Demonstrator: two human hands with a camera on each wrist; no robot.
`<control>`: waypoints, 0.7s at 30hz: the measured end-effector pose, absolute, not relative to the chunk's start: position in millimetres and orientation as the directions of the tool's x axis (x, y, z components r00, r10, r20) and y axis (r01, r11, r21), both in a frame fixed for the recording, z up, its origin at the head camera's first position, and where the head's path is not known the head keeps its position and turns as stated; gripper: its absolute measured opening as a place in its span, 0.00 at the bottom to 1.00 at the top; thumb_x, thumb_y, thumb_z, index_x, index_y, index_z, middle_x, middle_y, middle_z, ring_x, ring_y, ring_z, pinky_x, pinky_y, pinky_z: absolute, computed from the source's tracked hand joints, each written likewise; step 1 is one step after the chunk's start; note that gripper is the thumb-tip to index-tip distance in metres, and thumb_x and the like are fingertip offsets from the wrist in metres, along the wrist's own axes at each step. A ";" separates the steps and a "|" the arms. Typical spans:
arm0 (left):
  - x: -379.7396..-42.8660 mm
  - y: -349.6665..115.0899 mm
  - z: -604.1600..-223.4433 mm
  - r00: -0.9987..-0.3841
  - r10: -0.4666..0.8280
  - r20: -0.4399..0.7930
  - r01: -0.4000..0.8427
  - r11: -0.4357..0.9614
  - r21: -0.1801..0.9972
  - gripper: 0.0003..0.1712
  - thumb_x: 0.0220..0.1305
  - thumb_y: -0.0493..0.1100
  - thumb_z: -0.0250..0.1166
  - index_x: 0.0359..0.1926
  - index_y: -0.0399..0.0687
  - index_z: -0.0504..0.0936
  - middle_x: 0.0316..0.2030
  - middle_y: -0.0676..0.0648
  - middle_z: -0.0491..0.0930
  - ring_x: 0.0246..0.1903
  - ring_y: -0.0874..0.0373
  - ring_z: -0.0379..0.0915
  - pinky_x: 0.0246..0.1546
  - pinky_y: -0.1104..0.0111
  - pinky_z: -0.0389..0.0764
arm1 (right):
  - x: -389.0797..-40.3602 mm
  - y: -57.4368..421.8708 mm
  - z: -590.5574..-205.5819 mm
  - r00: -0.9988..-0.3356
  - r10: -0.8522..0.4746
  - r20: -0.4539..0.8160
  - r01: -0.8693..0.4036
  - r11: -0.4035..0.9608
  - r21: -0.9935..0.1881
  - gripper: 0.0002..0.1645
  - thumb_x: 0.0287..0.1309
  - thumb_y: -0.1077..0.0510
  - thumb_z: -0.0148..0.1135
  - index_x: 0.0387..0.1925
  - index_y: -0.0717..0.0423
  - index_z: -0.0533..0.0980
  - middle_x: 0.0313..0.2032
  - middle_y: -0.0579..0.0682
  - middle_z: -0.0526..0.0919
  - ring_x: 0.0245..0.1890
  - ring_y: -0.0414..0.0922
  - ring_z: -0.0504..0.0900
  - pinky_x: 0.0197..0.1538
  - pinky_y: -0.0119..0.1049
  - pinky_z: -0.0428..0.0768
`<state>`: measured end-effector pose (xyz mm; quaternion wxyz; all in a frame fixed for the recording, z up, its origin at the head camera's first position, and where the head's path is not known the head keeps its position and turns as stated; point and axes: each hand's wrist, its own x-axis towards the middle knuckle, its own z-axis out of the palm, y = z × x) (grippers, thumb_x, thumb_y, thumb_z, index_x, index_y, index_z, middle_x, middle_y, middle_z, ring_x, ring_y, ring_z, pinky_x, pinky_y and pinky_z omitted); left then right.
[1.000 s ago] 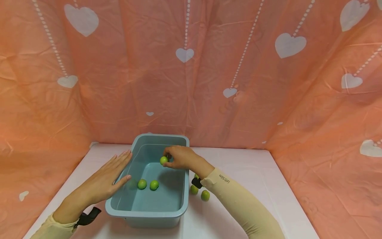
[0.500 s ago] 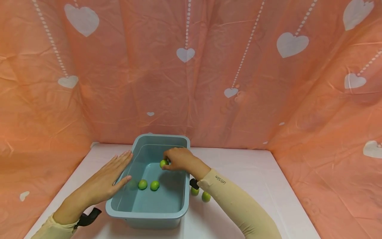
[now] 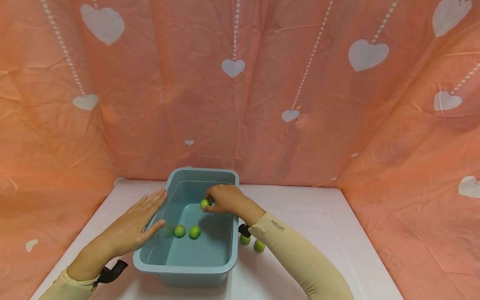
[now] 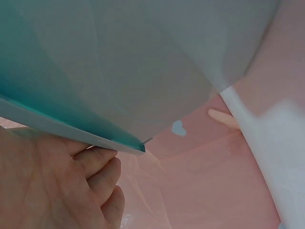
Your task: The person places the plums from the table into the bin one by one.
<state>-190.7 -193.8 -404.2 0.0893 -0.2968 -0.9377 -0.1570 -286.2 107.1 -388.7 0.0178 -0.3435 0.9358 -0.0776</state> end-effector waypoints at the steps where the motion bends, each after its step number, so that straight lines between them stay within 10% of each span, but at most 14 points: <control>1: -190.5 -193.9 -404.3 -0.807 0.529 0.261 0.585 0.774 0.242 0.45 0.83 0.58 0.56 0.84 0.34 0.55 0.83 0.37 0.55 0.83 0.38 0.49 0.82 0.44 0.53 | -285.8 107.1 -388.2 -0.762 -0.647 0.019 -0.641 0.750 -0.161 0.20 0.66 0.41 0.75 0.51 0.47 0.88 0.44 0.43 0.89 0.46 0.43 0.86 0.49 0.46 0.87; 21: -189.8 -194.7 -406.2 -0.805 0.530 0.267 0.588 0.774 0.237 0.44 0.82 0.54 0.59 0.84 0.34 0.55 0.84 0.36 0.54 0.83 0.37 0.49 0.83 0.46 0.51 | -286.6 123.3 -394.8 -0.681 -0.655 0.327 -0.718 0.513 -0.470 0.11 0.73 0.57 0.69 0.52 0.56 0.84 0.42 0.47 0.88 0.41 0.40 0.85 0.49 0.39 0.87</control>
